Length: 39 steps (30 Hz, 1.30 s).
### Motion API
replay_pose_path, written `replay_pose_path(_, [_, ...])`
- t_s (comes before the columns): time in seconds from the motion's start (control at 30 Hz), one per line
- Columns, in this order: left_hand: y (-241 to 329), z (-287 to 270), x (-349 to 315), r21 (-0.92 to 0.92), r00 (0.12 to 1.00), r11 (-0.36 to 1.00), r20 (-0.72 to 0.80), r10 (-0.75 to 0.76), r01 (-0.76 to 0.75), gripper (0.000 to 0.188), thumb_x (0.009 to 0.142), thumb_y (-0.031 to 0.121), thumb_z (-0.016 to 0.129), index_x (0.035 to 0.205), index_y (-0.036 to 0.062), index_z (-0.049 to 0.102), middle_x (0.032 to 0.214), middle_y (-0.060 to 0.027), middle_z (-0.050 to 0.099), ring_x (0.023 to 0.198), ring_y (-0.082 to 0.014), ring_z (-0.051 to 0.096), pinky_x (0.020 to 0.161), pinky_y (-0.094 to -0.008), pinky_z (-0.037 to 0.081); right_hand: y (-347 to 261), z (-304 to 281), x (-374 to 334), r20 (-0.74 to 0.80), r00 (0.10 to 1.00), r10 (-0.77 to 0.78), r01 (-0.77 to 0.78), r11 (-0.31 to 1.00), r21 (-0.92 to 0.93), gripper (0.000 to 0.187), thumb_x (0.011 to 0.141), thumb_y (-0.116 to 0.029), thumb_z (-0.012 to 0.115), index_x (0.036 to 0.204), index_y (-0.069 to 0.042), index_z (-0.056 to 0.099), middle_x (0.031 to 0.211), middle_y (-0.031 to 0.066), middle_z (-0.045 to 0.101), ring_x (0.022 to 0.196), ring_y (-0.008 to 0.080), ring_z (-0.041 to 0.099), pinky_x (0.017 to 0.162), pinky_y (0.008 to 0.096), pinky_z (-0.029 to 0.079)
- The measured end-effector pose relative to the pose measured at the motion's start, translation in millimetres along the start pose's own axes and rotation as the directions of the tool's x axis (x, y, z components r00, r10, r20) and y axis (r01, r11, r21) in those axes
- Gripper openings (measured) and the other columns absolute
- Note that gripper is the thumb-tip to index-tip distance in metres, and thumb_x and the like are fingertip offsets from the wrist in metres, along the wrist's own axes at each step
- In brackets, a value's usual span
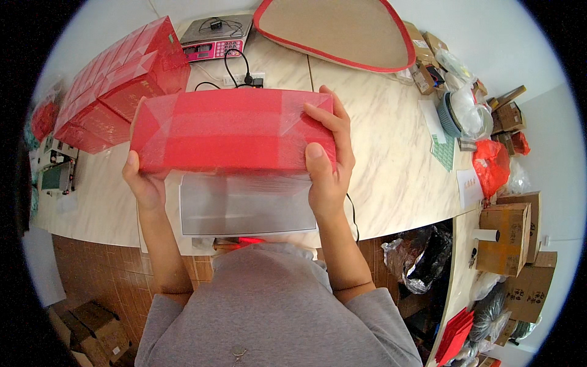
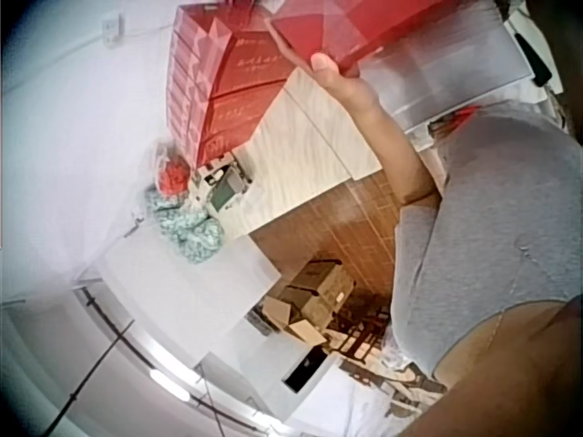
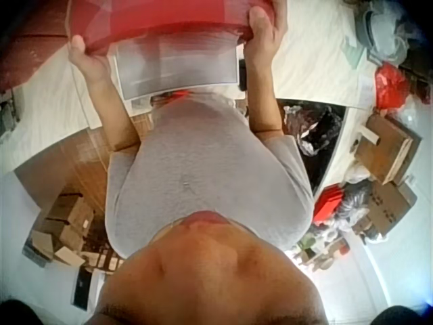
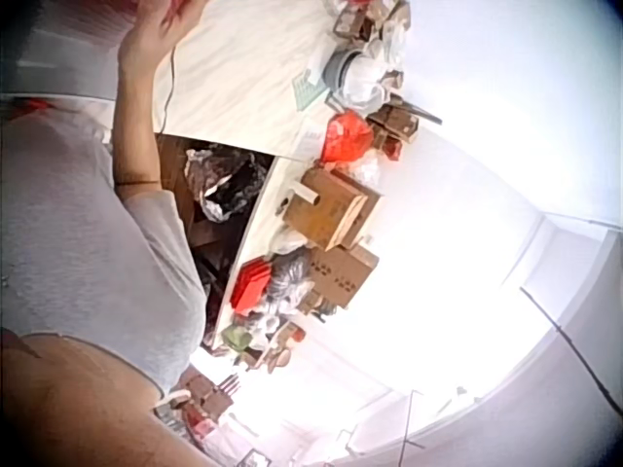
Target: The person picks up red boxes and places them inside a cardboard carton. The person then picks up a red box from a stack on a table and places it on a digital scale.
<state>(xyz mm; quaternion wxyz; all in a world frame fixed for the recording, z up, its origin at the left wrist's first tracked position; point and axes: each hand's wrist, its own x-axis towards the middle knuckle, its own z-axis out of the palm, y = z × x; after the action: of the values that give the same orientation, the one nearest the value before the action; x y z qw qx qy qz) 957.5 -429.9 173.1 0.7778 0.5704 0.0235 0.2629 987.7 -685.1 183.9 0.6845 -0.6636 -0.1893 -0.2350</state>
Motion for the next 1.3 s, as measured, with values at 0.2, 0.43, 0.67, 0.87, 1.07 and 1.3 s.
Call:
replay_pose_path(0.2, [1.4, 1.1, 0.3, 0.001, 1.000, 1.000, 0.010, 0.024, -0.024, 0.065, 0.088, 0.051, 0.046, 0.129, 0.0001, 0.050, 0.127, -0.0128, 0.056, 0.116, -0.0249, 0.056, 0.094, -0.0405, 0.049, -0.2, 0.9, -0.2, -0.002, 1.000, 0.007, -0.007, 1.000, 0.004, 0.046, 0.086, -0.037, 0.052, 0.115, -0.001, 0.060, 0.140, 0.0252, 0.039, 0.131, 0.0329, 0.038, 0.107, 0.0419, 0.028])
replay_pose_path(0.43, [3.5, 2.4, -0.2, -0.001, 0.999, 1.000, 0.045, 0.029, -0.029, 0.065, 0.089, 0.050, 0.045, 0.130, 0.0002, 0.048, 0.128, -0.0131, 0.055, 0.117, -0.0251, 0.055, 0.094, -0.0400, 0.049, 0.6, 0.8, -1.3, -0.003, 1.000, 0.010, -0.010, 1.000, 0.015, 0.047, 0.087, -0.038, 0.052, 0.114, -0.001, 0.060, 0.140, 0.0255, 0.038, 0.131, 0.0334, 0.038, 0.107, 0.0423, 0.027])
replay_pose_path(0.67, [1.3, 2.5, 1.7, 0.003, 0.998, 1.000, 0.056, 0.019, -0.019, 0.066, 0.089, 0.051, 0.043, 0.132, 0.0006, 0.046, 0.130, -0.0121, 0.053, 0.119, -0.0251, 0.054, 0.095, -0.0401, 0.049, 3.9, -0.5, 2.0, 0.003, 1.000, -0.023, 0.023, 1.000, 0.010, 0.046, 0.087, -0.040, 0.051, 0.112, -0.001, 0.060, 0.139, 0.0252, 0.040, 0.130, 0.0328, 0.038, 0.108, 0.0418, 0.026])
replay_pose_path(0.87, [-2.9, -1.3, 7.1, 0.025, 0.996, 0.999, 0.086, 0.024, -0.026, 0.071, 0.088, 0.053, 0.042, 0.137, 0.0013, 0.040, 0.134, -0.0119, 0.049, 0.121, -0.0255, 0.052, 0.095, -0.0398, 0.049, 6.7, -0.7, 3.6, -0.006, 1.000, -0.029, 0.029, 1.000, 0.000, 0.045, 0.087, -0.038, 0.050, 0.110, -0.001, 0.061, 0.138, 0.0250, 0.041, 0.129, 0.0322, 0.040, 0.107, 0.0417, 0.027])
replay_pose_path(1.07, [4.8, 6.5, 10.9, 0.047, 0.989, 0.999, 0.149, -0.005, -0.002, 0.091, 0.075, 0.061, 0.053, 0.142, 0.0036, 0.032, 0.136, -0.0142, 0.044, 0.128, -0.0249, 0.043, 0.106, -0.0390, 0.035, 11.3, -3.3, 4.2, 0.002, 0.998, -0.064, 0.064, 0.998, 0.004, 0.046, 0.086, -0.038, 0.050, 0.110, -0.001, 0.061, 0.138, 0.0245, 0.040, 0.128, 0.0321, 0.040, 0.106, 0.0416, 0.029])
replay_pose_path(1.3, [3.4, 8.9, 15.3, 0.088, 0.987, 0.995, 0.156, 0.030, -0.044, 0.095, 0.073, 0.064, 0.052, 0.141, 0.0009, 0.031, 0.136, -0.0168, 0.043, 0.127, -0.0261, 0.044, 0.106, -0.0400, 0.036, 15.1, -3.4, 5.9, -0.008, 0.998, -0.067, 0.067, 0.998, -0.015, 0.054, 0.086, -0.048, 0.050, 0.110, -0.001, 0.061, 0.137, 0.0246, 0.040, 0.129, 0.0346, 0.039, 0.105, 0.0435, 0.031])
